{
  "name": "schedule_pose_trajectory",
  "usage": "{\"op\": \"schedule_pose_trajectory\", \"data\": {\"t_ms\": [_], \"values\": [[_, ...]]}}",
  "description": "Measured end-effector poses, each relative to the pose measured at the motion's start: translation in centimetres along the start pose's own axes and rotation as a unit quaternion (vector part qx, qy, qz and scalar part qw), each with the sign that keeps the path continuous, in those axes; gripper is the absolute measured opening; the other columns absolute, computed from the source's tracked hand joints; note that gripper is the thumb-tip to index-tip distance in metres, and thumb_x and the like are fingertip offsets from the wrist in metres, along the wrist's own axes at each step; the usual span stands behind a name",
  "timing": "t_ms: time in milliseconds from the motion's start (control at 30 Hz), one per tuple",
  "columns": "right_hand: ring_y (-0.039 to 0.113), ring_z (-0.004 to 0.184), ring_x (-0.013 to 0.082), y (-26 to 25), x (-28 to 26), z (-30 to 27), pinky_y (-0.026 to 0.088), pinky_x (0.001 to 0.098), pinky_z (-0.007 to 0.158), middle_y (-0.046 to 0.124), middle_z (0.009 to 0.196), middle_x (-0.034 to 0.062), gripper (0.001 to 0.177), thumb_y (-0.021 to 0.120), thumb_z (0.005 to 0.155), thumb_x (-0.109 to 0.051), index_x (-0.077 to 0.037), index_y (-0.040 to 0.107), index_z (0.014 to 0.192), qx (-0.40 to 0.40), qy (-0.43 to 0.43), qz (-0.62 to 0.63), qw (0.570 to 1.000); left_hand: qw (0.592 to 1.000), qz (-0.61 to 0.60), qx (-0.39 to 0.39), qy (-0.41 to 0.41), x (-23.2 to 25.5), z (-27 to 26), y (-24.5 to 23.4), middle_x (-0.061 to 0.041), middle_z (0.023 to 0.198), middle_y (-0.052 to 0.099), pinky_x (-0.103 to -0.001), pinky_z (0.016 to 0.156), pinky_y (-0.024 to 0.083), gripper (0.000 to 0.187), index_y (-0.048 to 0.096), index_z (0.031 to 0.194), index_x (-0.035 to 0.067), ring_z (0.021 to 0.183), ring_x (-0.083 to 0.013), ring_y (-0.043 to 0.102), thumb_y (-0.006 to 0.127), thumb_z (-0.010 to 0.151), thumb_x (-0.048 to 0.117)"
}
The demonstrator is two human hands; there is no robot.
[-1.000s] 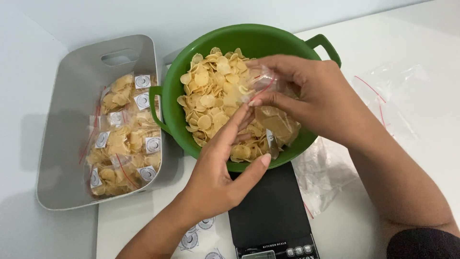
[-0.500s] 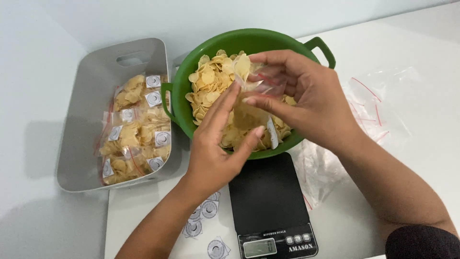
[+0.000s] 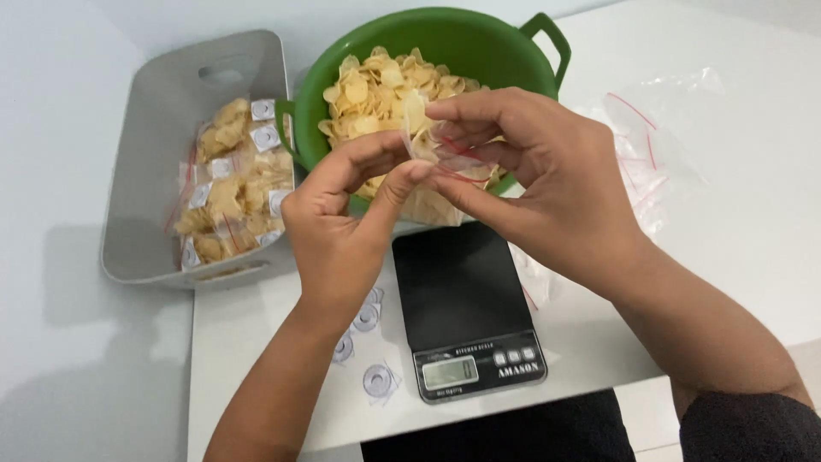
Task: Scooping chips from a bowl into small plastic bags and weighing them on a digital scale.
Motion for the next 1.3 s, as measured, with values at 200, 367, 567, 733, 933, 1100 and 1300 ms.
{"op": "schedule_pose_trajectory", "data": {"t_ms": [200,367,567,733,933,1100,1300], "values": [[0.070,0.101,0.0234,-1.6,-2.6,-3.1,0.064,0.0349,0.102,0.065,0.116,0.0209,0.062,0.087,0.081,-0.011,0.009,0.057,0.131,-0.049,-0.033,-0.032,0.998,0.993,0.024,-0.001,0.114,2.6,-3.2,-0.4,-0.013,0.096,0.073,-0.026,0.077,0.062,0.014,0.070,0.104,-0.007,0.087,-0.0162,0.068,0.066,0.099,0.006],[0.071,0.104,0.0255,-2.6,-2.5,-5.9,0.064,0.0339,0.097,0.065,0.114,0.0219,0.042,0.073,0.091,-0.010,0.008,0.060,0.126,-0.078,-0.008,-0.011,0.997,0.993,0.057,-0.016,0.100,3.5,-6.1,-0.9,-0.011,0.100,0.076,-0.028,0.086,0.063,0.013,0.073,0.105,-0.002,0.095,-0.0165,0.073,0.067,0.100,0.008],[0.070,0.089,0.0201,-3.3,-0.9,-8.0,0.058,0.0300,0.085,0.071,0.100,0.0110,0.023,0.077,0.089,-0.010,-0.001,0.069,0.108,-0.171,-0.059,-0.045,0.983,0.999,-0.011,-0.048,0.000,0.3,-9.3,-0.5,-0.004,0.098,0.077,-0.022,0.086,0.060,0.016,0.074,0.109,0.005,0.092,-0.0089,0.071,0.067,0.100,0.016],[0.067,0.077,0.0150,-3.9,0.0,-7.9,0.050,0.0264,0.072,0.072,0.089,0.0032,0.018,0.083,0.085,-0.020,-0.008,0.075,0.095,-0.207,-0.076,-0.110,0.969,0.991,-0.093,-0.060,-0.073,-1.0,-9.9,0.0,-0.006,0.097,0.076,-0.022,0.085,0.059,0.017,0.075,0.104,0.003,0.093,-0.0102,0.070,0.065,0.099,0.017],[0.061,0.079,0.0190,-2.8,3.8,-7.6,0.044,0.0325,0.070,0.071,0.087,0.0035,0.021,0.087,0.100,-0.016,-0.005,0.072,0.091,-0.116,-0.108,-0.224,0.961,0.936,-0.249,-0.064,-0.242,-2.4,-10.6,0.9,-0.017,0.103,0.074,-0.035,0.077,0.071,0.020,0.064,0.097,0.001,0.100,-0.0237,0.077,0.063,0.096,0.020],[0.068,0.087,0.0212,-0.4,4.2,-7.7,0.054,0.0342,0.078,0.064,0.109,0.0162,0.026,0.080,0.101,-0.007,0.000,0.065,0.121,-0.085,-0.109,-0.185,0.973,0.955,-0.078,-0.074,-0.277,-3.6,-11.6,0.3,-0.011,0.094,0.077,-0.033,0.071,0.074,0.022,0.054,0.082,0.007,0.093,-0.0136,0.075,0.061,0.095,0.023],[0.068,0.100,0.0300,-0.3,4.6,-9.2,0.057,0.0363,0.089,0.070,0.105,0.0201,0.007,0.075,0.102,0.003,0.008,0.071,0.107,-0.050,-0.159,-0.154,0.974,0.900,0.419,-0.013,0.119,-7.1,-12.1,-3.9,0.002,0.055,0.042,-0.033,0.046,0.028,0.048,0.041,0.063,0.014,0.046,-0.0149,0.036,0.066,0.103,0.025]]}}
Point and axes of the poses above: each hand's wrist, its own z-axis towards the middle knuckle, its own y-axis out of the palm, x = y × z, the point moved 1 cm from there along z, towards the middle knuckle
